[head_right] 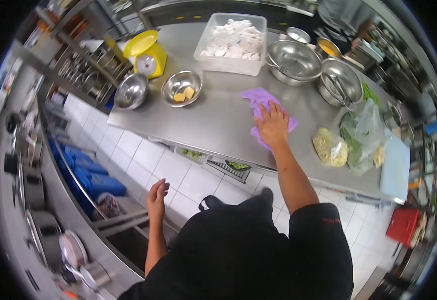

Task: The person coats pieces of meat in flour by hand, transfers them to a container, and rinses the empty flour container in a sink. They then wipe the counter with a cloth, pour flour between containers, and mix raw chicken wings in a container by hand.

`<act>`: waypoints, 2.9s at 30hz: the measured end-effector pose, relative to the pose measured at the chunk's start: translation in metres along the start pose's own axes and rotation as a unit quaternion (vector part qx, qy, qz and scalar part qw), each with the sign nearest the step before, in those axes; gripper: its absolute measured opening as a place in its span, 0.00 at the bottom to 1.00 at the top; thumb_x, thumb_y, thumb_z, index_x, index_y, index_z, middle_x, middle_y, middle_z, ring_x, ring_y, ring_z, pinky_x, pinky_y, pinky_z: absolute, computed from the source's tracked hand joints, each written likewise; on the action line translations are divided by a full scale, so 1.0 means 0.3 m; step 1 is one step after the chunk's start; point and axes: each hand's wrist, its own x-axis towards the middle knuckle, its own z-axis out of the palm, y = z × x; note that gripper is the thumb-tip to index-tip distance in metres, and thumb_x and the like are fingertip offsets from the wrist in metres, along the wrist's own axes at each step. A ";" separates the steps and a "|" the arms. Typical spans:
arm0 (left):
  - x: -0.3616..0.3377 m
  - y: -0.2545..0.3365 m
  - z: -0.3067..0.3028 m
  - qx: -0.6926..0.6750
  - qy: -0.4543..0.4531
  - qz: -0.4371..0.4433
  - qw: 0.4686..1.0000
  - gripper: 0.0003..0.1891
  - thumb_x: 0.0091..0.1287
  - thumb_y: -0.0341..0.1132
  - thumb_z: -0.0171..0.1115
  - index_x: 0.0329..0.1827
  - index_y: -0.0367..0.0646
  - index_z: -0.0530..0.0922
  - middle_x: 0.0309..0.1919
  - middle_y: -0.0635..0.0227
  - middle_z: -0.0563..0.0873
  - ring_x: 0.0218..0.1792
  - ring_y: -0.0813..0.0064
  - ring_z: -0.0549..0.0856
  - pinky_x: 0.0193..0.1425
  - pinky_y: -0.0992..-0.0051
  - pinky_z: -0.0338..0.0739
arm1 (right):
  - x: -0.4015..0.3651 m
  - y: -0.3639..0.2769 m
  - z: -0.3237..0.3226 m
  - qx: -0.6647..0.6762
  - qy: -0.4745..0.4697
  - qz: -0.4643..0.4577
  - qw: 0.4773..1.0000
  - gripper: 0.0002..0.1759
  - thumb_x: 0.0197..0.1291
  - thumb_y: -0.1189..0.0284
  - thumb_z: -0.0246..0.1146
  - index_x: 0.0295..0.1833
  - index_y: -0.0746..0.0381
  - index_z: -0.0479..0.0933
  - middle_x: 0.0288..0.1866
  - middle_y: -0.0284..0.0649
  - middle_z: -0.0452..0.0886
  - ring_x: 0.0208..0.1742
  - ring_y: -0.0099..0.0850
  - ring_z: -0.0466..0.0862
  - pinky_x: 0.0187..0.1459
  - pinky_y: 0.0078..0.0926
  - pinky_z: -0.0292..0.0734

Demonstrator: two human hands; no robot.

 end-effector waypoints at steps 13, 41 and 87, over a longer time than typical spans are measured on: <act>0.442 0.276 -0.141 0.028 -0.170 0.129 0.976 0.13 0.71 0.32 0.55 0.52 0.33 0.78 0.43 0.60 0.85 0.47 0.73 0.82 0.57 0.76 0.74 | 0.176 -0.026 0.040 0.068 -0.053 0.136 0.987 0.21 0.58 0.60 0.56 0.58 0.50 0.75 0.54 0.45 0.78 0.55 0.45 0.78 0.54 0.43 0.72; 0.639 0.405 -0.191 0.054 -0.571 -0.006 0.819 0.22 0.68 0.36 0.59 0.64 0.40 0.72 0.51 0.64 0.83 0.55 0.76 0.77 0.61 0.75 0.69 | -0.355 -0.025 -0.032 0.142 0.148 0.202 0.958 0.15 0.54 0.71 0.59 0.47 0.52 0.82 0.52 0.39 0.82 0.57 0.43 0.77 0.58 0.43 0.70; 1.919 0.758 -2.074 0.145 -0.203 0.122 0.961 0.23 0.68 0.43 0.59 0.65 0.50 0.71 0.49 0.61 0.84 0.50 0.71 0.81 0.55 0.71 0.74 | 1.178 -3.050 0.245 0.394 -0.422 -0.278 0.768 0.20 0.60 0.61 0.61 0.54 0.61 0.77 0.47 0.50 0.81 0.46 0.45 0.82 0.48 0.36 0.75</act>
